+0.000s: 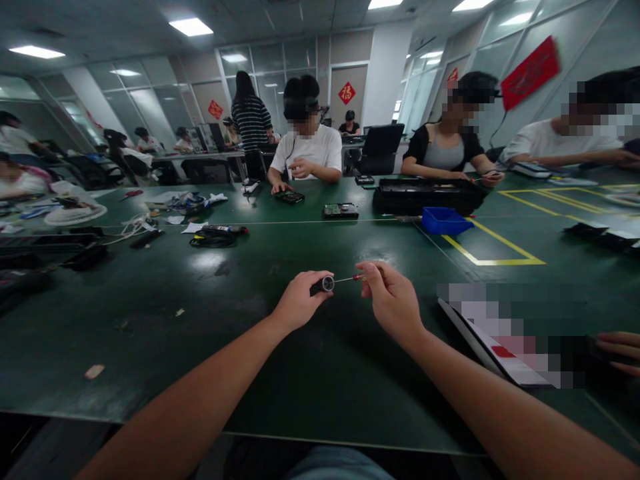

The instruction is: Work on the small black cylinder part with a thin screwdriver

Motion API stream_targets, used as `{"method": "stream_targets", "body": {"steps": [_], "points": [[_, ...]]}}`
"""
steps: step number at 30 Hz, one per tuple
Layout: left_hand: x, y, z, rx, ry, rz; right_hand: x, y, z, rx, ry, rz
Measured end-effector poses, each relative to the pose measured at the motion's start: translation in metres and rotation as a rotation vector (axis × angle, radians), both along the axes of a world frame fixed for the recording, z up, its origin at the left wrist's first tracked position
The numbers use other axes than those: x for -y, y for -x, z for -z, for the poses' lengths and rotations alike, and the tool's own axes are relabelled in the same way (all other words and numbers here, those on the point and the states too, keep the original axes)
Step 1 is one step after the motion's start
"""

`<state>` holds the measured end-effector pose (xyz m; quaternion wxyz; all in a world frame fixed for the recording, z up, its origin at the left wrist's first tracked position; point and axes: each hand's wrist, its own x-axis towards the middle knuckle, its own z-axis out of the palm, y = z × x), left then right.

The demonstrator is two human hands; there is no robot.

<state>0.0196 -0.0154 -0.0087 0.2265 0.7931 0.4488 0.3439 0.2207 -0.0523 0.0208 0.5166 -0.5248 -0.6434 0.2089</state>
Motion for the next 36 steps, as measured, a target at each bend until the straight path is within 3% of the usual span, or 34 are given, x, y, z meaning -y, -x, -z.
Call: {"method": "stream_targets", "body": {"steps": [9, 23, 29, 36], "points": [[-0.0022, 0.002, 0.0034, 0.002, -0.001, -0.021, -0.0011, -0.0018, 0.0047, -0.038, 0.029, -0.078], [-0.003, 0.0028, 0.0033, 0.013, -0.017, -0.014, -0.0071, -0.0018, 0.0093, -0.075, 0.082, -0.057], [-0.0026, 0.0029, 0.0033, 0.012, -0.018, -0.01, -0.0048, -0.0023, 0.005, 0.007, 0.087, -0.034], [-0.0025, 0.0029, 0.0001, 0.023, -0.005, -0.031, -0.0036, -0.0022, 0.0063, -0.048, 0.108, -0.102]]}}
